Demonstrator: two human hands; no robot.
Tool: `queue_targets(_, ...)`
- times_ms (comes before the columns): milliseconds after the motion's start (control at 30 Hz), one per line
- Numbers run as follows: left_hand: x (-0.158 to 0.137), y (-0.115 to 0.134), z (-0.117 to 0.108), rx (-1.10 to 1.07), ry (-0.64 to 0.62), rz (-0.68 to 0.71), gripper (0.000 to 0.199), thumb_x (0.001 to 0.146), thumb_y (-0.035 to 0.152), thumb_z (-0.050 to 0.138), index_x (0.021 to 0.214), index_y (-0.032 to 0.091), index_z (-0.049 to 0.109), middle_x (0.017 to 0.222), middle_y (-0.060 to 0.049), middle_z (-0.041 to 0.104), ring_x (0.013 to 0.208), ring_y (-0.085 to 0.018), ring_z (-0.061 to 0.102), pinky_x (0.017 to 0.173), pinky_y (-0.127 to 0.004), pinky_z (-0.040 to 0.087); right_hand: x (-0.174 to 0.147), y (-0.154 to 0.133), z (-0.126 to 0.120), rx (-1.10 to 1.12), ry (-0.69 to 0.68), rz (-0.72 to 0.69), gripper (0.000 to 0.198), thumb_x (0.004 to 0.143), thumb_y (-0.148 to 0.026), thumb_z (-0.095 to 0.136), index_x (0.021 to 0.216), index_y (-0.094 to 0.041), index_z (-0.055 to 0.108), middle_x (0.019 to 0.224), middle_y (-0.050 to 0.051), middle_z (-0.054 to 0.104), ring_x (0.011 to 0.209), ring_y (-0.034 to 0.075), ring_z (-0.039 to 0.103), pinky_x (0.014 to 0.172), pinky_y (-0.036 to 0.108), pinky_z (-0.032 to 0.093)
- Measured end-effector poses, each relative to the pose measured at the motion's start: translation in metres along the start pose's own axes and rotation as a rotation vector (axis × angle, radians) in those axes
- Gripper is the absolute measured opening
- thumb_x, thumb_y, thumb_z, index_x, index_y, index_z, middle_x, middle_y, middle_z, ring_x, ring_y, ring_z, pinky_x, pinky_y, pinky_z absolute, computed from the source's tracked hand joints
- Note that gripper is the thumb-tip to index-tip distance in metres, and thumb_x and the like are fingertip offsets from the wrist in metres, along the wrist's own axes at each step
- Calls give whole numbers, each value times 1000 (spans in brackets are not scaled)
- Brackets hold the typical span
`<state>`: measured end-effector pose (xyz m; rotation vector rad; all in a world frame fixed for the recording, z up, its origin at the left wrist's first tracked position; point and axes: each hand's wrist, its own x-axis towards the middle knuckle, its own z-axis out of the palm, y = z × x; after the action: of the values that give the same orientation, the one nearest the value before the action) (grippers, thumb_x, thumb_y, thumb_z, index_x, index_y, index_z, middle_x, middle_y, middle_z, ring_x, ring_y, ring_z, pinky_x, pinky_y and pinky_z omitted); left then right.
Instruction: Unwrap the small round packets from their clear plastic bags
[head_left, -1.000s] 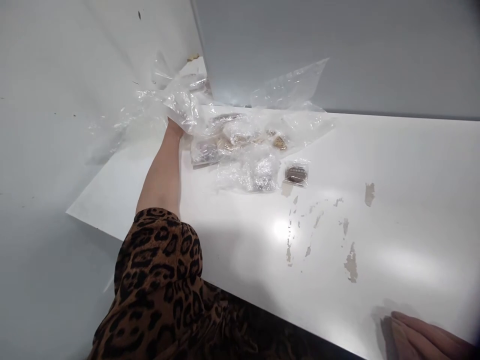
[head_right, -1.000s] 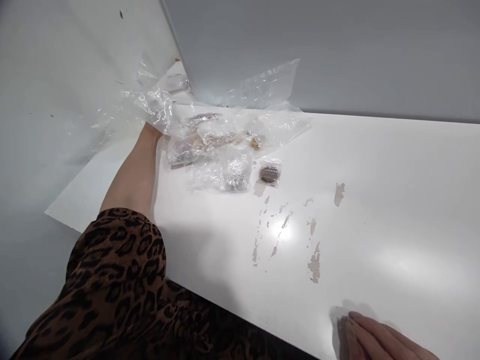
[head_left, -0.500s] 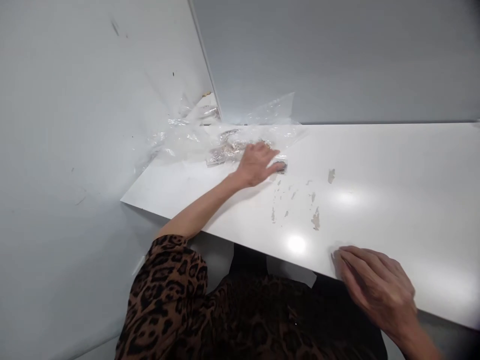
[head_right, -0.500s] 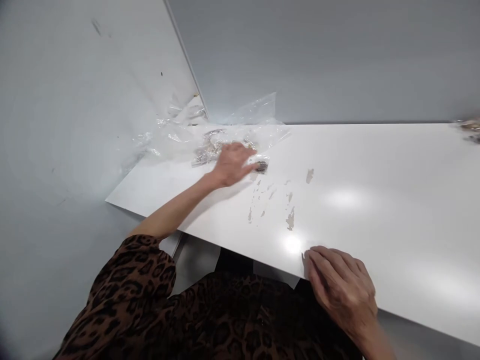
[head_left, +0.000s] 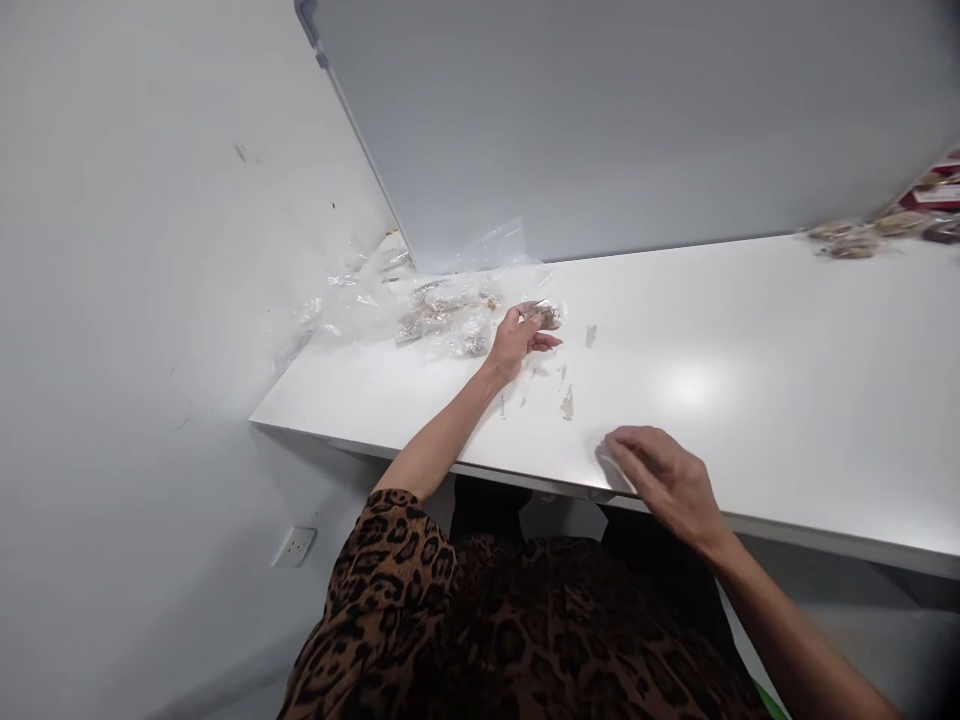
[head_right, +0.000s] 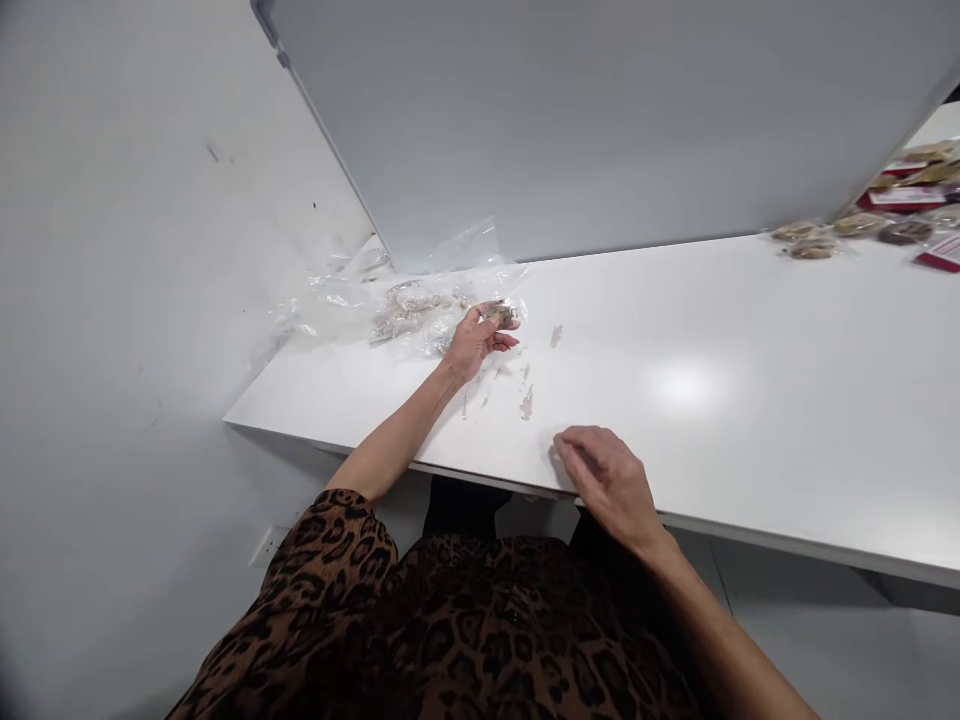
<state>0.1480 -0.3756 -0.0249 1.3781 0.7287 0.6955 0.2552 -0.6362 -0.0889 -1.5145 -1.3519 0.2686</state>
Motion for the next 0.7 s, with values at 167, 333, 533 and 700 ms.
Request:
queue_targets(167,-28,-2,40,-256,-161,-55,46,94,48,68,131,23,57,98,-7,78,74,-13,73,81,-29,54,36,1,-13,529,164,430,43,82,-58,81,107,-24,74,105,7,74,82,19,67,70,32,56)
queue_targets(333,-47,-12,67,-190,-335,-43,60,96,58,63,143,22,55,88,-5,78,66,-13,72,74,-28,55,69,-5,-24,723,181,503,51,66,-60,92,99,-26,75,104,4,73,77,15,63,56,25,49)
queue_targets(533,-59,-29,68,26,-416,-113,62,101,56,54,150,17,52,93,-10,78,69,-14,74,69,-27,55,64,17,-38,700,106,596,46,54,-55,99,69,-21,72,65,2,59,56,11,49,42,23,43)
queue_targets(700,-60,-39,25,206,-268,-8,53,100,49,58,141,16,60,111,-13,76,72,-10,71,74,-26,56,60,87,-91,648,272,754,27,60,-31,96,66,-23,71,71,6,63,53,14,53,30,23,39)
